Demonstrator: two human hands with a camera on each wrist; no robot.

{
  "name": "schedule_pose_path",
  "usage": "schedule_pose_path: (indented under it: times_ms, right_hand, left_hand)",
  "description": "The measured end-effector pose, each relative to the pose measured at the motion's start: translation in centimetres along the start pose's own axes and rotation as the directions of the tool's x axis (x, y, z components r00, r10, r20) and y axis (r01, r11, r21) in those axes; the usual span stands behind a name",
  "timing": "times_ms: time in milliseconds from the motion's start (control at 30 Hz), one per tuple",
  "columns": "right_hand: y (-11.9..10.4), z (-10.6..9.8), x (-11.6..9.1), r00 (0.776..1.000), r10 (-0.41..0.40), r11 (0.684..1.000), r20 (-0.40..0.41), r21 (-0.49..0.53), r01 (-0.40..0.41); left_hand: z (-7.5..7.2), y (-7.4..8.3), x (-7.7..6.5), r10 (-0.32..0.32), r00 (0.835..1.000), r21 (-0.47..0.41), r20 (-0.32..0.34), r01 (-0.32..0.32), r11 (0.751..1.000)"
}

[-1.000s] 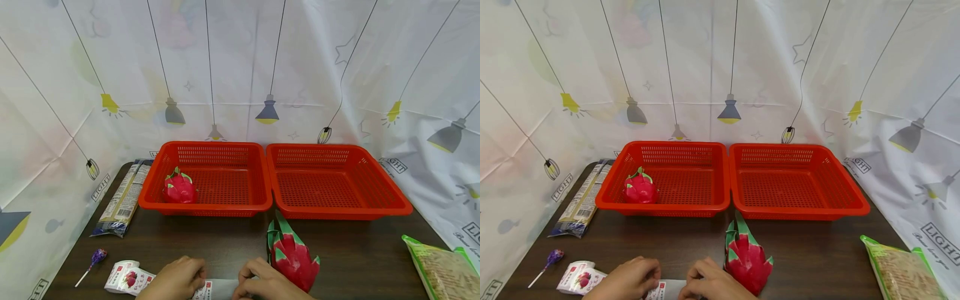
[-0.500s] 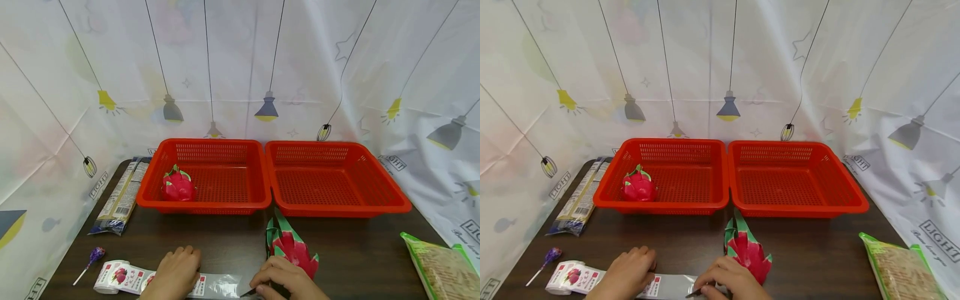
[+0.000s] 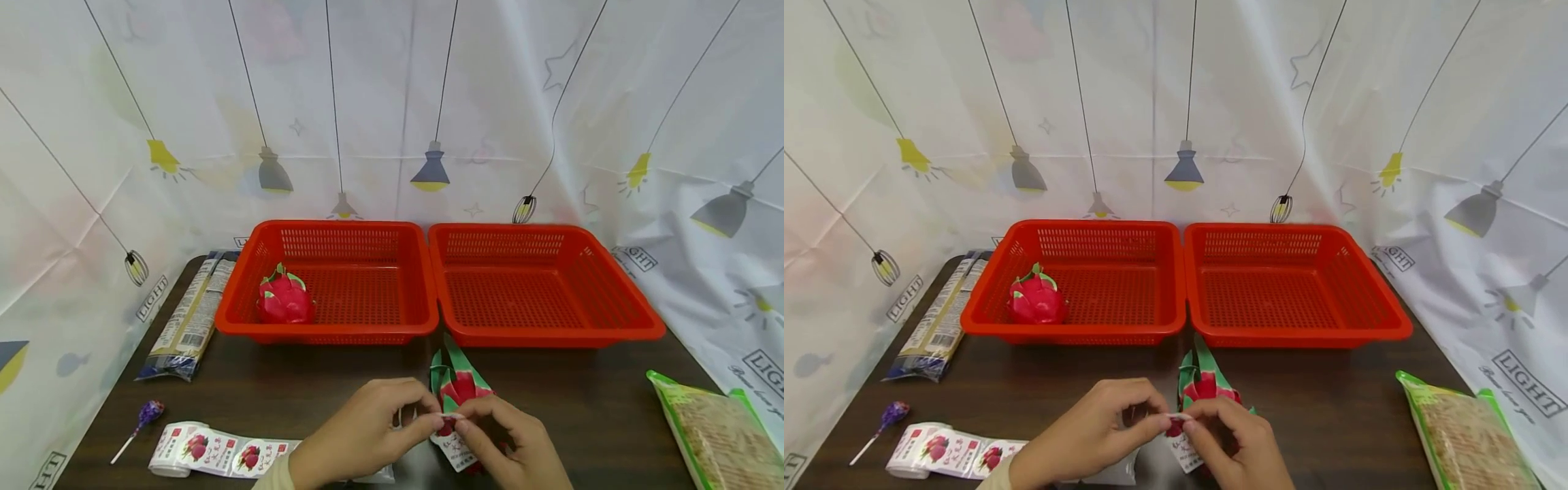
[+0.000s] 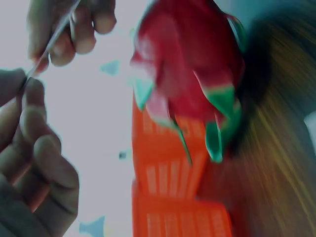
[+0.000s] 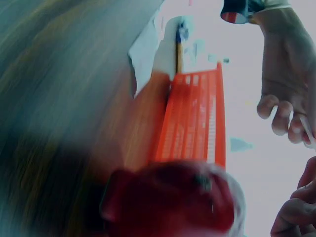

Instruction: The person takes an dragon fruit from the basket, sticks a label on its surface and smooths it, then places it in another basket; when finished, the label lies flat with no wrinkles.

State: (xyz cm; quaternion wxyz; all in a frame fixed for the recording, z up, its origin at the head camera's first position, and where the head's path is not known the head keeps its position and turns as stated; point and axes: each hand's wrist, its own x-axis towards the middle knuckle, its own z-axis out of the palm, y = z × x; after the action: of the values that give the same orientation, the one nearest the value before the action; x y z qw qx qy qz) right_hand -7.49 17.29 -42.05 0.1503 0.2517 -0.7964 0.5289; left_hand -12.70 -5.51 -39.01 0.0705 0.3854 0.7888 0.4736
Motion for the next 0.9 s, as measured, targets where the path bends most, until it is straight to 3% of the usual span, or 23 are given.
schedule_pose_path:
  times_ms: [133, 267, 367, 533, 633, 800, 900]
  right_hand:
    - [0.3, -1.1, -0.2, 0.996, 0.057, 0.995, -0.075, -0.071, -0.063]
    - [0.6, -1.9, -0.5, 0.977, 0.189, 0.97, -0.1, -0.139, -0.202]
    - [0.9, -2.3, -0.6, 0.952, 0.284, 0.938, -0.113, -0.174, -0.301]
    - [1.6, -2.5, -0.7, 0.899, 0.419, 0.871, -0.129, -0.223, -0.438]
    - [1.9, -2.6, -0.9, 0.882, 0.45, 0.845, -0.138, -0.253, -0.47]
    - [2.3, -2.8, -1.0, 0.869, 0.467, 0.811, -0.164, -0.312, -0.495]
    - [2.3, -2.9, -0.9, 0.847, 0.505, 0.784, -0.168, -0.32, -0.531]
  left_hand:
    - [0.9, 0.3, 2.6, 0.04, 0.999, -0.013, -0.008, -0.04, 0.999]
    - [1.9, 0.1, 4.7, -0.011, 1.0, -0.074, 0.001, 0.011, 0.997]
    - [2.8, -0.4, 6.1, -0.062, 0.998, -0.07, -0.017, 0.06, 0.996]
    - [4.5, -1.5, 7.6, -0.127, 0.989, 0.068, -0.073, 0.131, 0.989]
    - [5.4, -2.1, 7.9, -0.131, 0.986, 0.181, -0.103, 0.148, 0.972]
    - [6.6, -2.7, 8.0, -0.076, 0.985, 0.317, -0.156, 0.122, 0.941]
    - [7.0, -2.8, 8.1, -0.027, 0.983, 0.369, -0.179, 0.093, 0.925]
